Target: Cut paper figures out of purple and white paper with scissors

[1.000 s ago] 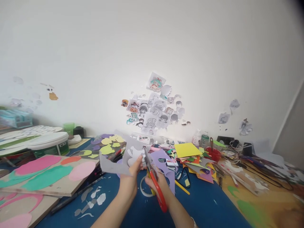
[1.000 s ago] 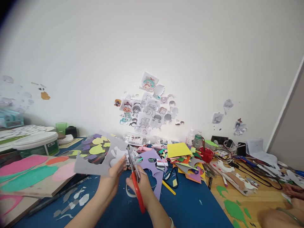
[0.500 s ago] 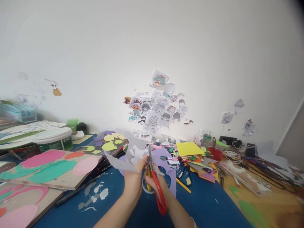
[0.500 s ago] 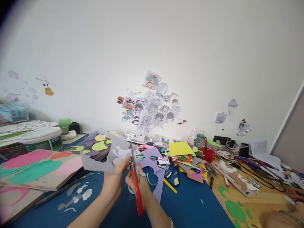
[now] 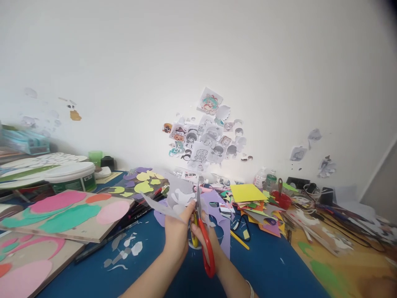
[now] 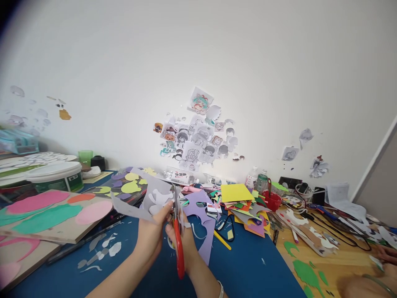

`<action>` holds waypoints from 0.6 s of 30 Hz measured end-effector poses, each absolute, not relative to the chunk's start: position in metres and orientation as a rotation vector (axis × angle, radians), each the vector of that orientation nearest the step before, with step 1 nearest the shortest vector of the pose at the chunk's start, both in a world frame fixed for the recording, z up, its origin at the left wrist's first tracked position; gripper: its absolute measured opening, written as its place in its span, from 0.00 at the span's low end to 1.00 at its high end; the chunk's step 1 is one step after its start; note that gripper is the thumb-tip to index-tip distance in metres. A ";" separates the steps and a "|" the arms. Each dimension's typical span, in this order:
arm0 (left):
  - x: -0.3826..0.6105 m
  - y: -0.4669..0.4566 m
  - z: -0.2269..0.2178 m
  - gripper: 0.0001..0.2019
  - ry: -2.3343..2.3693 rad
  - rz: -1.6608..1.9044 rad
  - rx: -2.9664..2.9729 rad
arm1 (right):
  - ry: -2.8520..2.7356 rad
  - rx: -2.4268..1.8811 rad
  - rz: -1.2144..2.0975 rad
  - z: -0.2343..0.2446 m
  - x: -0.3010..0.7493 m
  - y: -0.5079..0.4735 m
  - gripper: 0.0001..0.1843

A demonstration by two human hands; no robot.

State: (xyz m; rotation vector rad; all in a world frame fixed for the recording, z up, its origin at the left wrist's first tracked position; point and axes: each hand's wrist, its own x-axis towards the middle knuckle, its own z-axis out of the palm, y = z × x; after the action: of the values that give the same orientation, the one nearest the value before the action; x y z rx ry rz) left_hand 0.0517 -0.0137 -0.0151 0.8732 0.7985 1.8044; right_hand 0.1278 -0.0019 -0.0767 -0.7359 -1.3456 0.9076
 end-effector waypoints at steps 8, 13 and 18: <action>0.052 -0.016 -0.012 0.13 0.736 1.813 0.887 | -1.365 -0.746 0.887 -0.070 0.130 -0.007 0.24; 0.044 -0.012 -0.005 0.15 0.770 1.710 0.946 | -1.417 -0.789 0.801 -0.066 0.137 -0.010 0.22; 0.033 -0.008 0.004 0.13 0.872 1.560 1.050 | -1.499 -0.814 0.807 -0.066 0.149 -0.007 0.23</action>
State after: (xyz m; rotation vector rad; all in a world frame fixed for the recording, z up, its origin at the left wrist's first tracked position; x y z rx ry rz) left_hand 0.0332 -0.0084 0.0045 1.0495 0.8719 1.5602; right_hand 0.1487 -0.0066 -0.0656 -0.8140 -1.4991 0.8065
